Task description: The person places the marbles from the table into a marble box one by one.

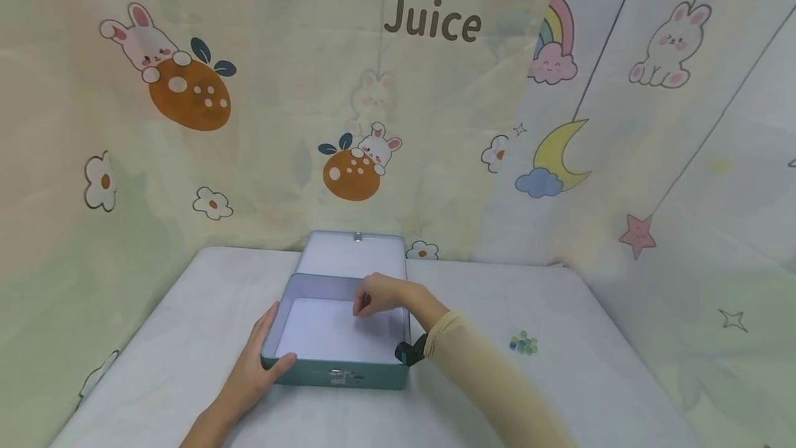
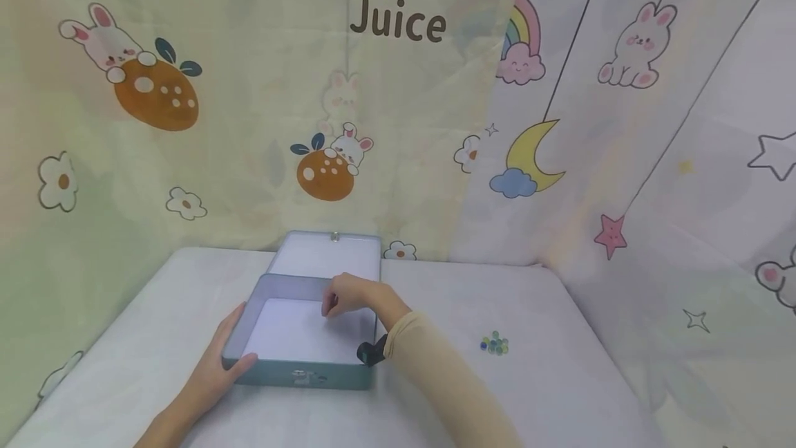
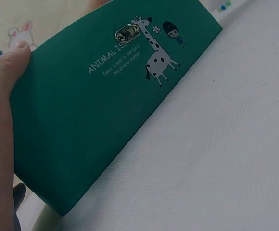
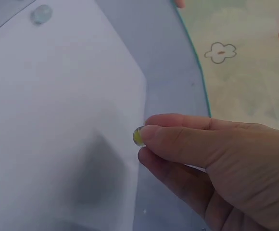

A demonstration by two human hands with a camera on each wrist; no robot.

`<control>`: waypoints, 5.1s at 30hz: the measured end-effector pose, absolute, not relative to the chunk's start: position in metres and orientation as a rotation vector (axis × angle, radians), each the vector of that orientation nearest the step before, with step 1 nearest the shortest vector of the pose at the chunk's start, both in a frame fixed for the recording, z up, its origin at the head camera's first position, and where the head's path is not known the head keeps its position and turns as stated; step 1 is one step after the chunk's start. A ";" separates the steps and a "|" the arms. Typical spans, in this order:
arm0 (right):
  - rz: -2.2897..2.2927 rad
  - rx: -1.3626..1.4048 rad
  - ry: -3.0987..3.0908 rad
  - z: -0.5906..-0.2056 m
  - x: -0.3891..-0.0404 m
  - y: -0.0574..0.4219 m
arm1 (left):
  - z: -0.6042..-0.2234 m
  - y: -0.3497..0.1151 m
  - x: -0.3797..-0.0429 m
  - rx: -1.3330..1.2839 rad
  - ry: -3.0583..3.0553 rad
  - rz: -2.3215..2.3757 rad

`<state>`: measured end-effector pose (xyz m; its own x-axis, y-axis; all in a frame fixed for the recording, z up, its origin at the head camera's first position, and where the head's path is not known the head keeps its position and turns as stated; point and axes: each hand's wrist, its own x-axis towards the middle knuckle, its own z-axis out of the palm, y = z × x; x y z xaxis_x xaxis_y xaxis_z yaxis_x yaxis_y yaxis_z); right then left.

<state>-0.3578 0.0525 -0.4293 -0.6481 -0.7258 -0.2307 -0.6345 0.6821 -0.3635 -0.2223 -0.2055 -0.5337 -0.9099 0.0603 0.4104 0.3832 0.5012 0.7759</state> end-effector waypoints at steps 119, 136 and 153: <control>-0.912 -0.066 3.194 -0.477 -0.269 0.357 | -0.532 -0.208 -0.224 -0.349 -2.449 -1.420; -0.753 0.108 3.030 -0.488 -0.264 0.369 | -0.533 -0.205 -0.227 -0.347 -2.475 -1.431; -0.710 0.069 3.021 -0.482 -0.254 0.370 | -0.531 -0.204 -0.226 -0.343 -2.480 -1.429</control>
<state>-0.2539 0.3704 -0.4818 -0.9983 0.0346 -0.0470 0.0519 0.8943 -0.4445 -0.2261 -0.2036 -0.5314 -0.9389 0.0741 0.3360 0.3279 0.4887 0.8085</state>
